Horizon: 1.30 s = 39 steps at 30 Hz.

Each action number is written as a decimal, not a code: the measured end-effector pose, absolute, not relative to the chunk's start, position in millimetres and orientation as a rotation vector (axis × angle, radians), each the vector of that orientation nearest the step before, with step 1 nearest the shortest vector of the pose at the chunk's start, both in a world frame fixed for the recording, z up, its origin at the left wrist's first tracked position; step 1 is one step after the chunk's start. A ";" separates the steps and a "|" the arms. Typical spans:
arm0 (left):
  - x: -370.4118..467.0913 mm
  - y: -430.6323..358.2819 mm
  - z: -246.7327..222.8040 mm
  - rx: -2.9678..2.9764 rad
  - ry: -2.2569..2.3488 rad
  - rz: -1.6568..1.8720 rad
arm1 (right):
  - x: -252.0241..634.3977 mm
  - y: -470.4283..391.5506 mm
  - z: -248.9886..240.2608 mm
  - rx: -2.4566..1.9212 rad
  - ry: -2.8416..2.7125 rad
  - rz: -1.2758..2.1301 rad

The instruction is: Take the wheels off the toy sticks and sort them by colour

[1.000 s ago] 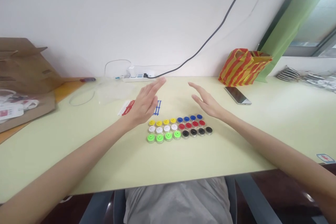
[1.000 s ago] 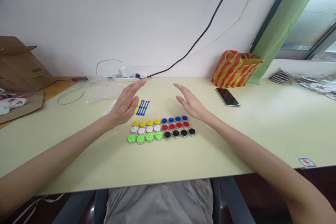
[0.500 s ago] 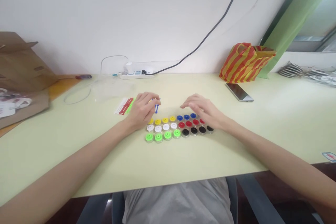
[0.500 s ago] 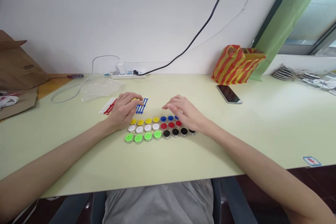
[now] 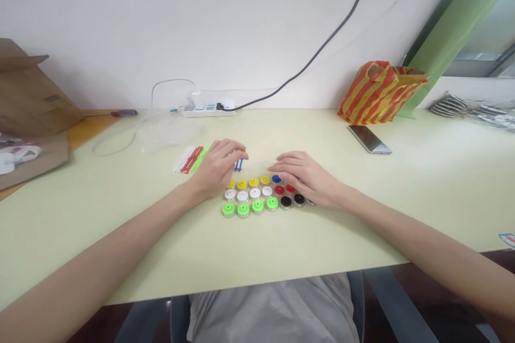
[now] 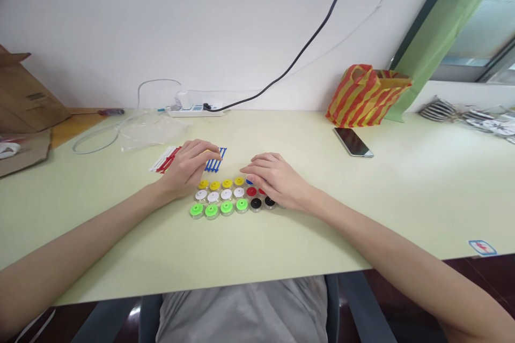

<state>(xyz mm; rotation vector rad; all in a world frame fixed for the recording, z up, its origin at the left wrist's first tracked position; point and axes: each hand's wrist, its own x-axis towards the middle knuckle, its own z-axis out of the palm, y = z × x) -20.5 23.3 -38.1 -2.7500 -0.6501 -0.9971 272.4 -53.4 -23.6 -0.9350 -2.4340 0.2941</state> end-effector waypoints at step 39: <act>-46.9 59.3 -46.6 -2.773 -1.082 -0.979 | 283.5 -35.4 -24.7 -1.143 -2.360 0.269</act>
